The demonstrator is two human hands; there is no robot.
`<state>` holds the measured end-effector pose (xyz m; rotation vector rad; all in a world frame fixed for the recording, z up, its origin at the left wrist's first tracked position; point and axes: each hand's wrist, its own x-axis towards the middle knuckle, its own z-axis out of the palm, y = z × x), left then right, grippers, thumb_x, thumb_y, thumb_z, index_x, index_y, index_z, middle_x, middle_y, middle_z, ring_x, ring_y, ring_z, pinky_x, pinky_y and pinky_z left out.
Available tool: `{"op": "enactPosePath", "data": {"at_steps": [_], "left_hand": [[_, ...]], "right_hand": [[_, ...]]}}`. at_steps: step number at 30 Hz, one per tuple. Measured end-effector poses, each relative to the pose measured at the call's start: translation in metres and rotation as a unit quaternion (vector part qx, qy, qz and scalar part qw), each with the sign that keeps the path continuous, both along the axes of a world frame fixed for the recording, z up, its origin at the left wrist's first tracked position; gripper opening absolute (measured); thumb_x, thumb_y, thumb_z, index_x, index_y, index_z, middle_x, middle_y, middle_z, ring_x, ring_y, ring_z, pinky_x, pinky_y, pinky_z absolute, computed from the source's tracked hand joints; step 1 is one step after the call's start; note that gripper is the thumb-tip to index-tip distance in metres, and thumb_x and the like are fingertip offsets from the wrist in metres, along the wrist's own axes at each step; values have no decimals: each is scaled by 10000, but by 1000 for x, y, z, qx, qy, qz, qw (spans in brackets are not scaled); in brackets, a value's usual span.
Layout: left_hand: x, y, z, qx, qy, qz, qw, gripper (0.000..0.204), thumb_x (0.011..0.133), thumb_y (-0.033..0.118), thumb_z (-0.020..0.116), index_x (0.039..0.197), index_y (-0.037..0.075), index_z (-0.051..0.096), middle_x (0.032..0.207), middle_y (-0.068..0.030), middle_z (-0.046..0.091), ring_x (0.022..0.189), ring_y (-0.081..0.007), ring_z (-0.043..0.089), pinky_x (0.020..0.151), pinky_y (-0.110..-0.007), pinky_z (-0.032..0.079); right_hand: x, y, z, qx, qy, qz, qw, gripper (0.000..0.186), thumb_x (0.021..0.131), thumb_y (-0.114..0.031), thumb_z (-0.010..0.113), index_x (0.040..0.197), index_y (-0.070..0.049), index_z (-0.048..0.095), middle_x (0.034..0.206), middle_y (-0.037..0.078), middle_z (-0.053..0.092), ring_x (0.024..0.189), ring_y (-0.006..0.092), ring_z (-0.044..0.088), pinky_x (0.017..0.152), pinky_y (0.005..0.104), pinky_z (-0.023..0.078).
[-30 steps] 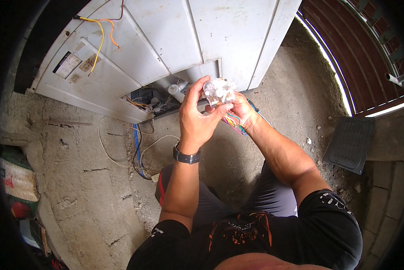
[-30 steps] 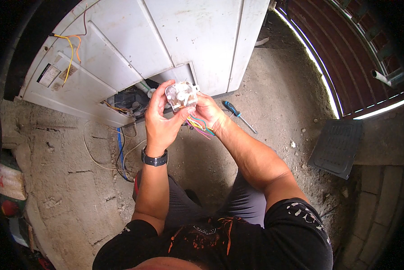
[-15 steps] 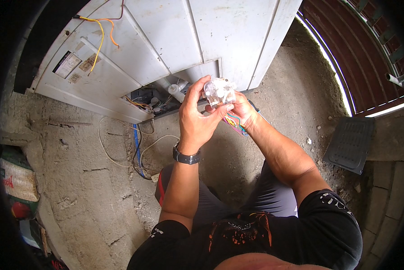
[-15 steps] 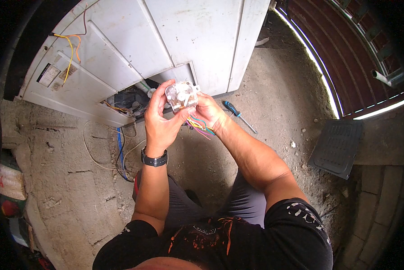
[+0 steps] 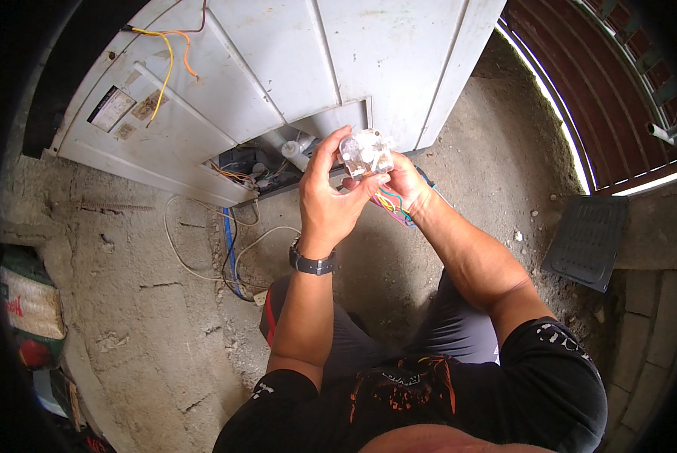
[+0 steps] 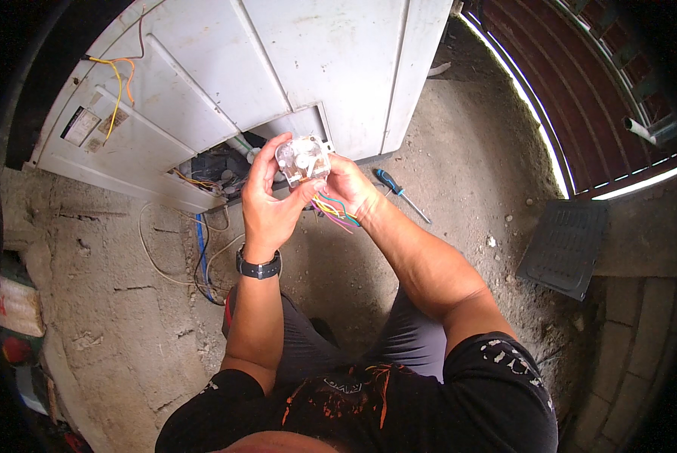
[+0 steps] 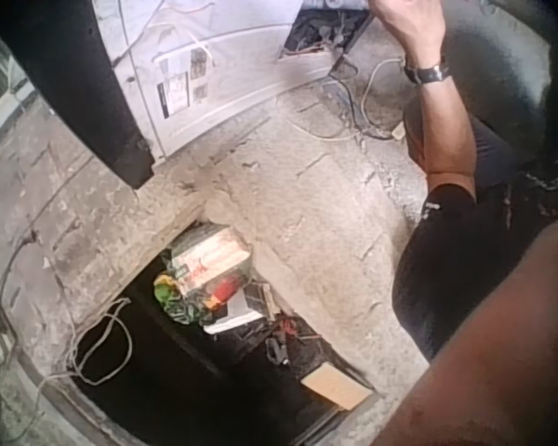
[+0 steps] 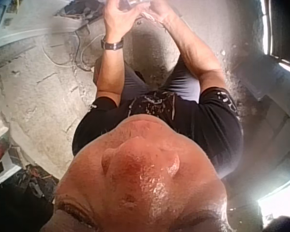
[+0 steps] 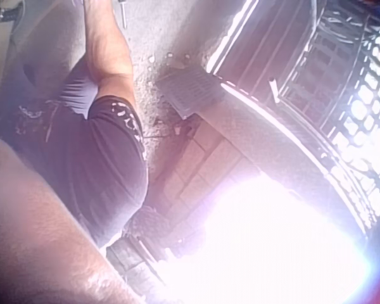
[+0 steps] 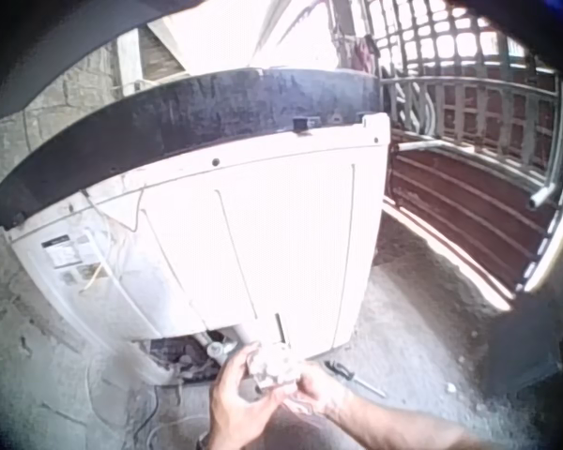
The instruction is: The person holds a white plastic timer component for an appliance, turning it over by hand to view different sides and handling the attached colored wires.
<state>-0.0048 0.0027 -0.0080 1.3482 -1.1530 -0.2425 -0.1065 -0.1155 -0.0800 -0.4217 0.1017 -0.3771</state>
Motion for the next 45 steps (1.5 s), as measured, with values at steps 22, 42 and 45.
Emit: {"op": "enactPosePath", "data": {"at_steps": [22, 42, 45], "left_hand": [[5, 1, 2, -12, 1, -22, 1000, 752, 718, 230, 937, 1352, 36, 583, 1239, -140, 666, 1094, -243, 674, 946, -371, 540], [6, 7, 3, -22, 12, -20, 999, 764, 727, 225, 934, 1367, 22, 570, 1238, -139, 677, 1092, -232, 681, 951, -368, 541], [6, 7, 2, -23, 13, -21, 999, 763, 730, 234, 932, 1367, 21, 570, 1239, -140, 676, 1094, -231, 680, 953, -369, 539]], "right_hand": [[-1, -5, -9, -11, -43, 13, 999, 390, 987, -196, 651, 1315, 2, 581, 1223, 130, 677, 1084, 235, 674, 942, 396, 561], [4, 0, -10, -10, -31, 13, 999, 374, 1007, -184, 624, 1335, -11, 575, 1235, 121, 671, 1087, 222, 667, 931, 383, 563], [3, -1, -11, -16, -31, 17, 999, 380, 1002, -185, 631, 1335, -11, 575, 1235, 120, 671, 1082, 221, 667, 932, 385, 561]]}}
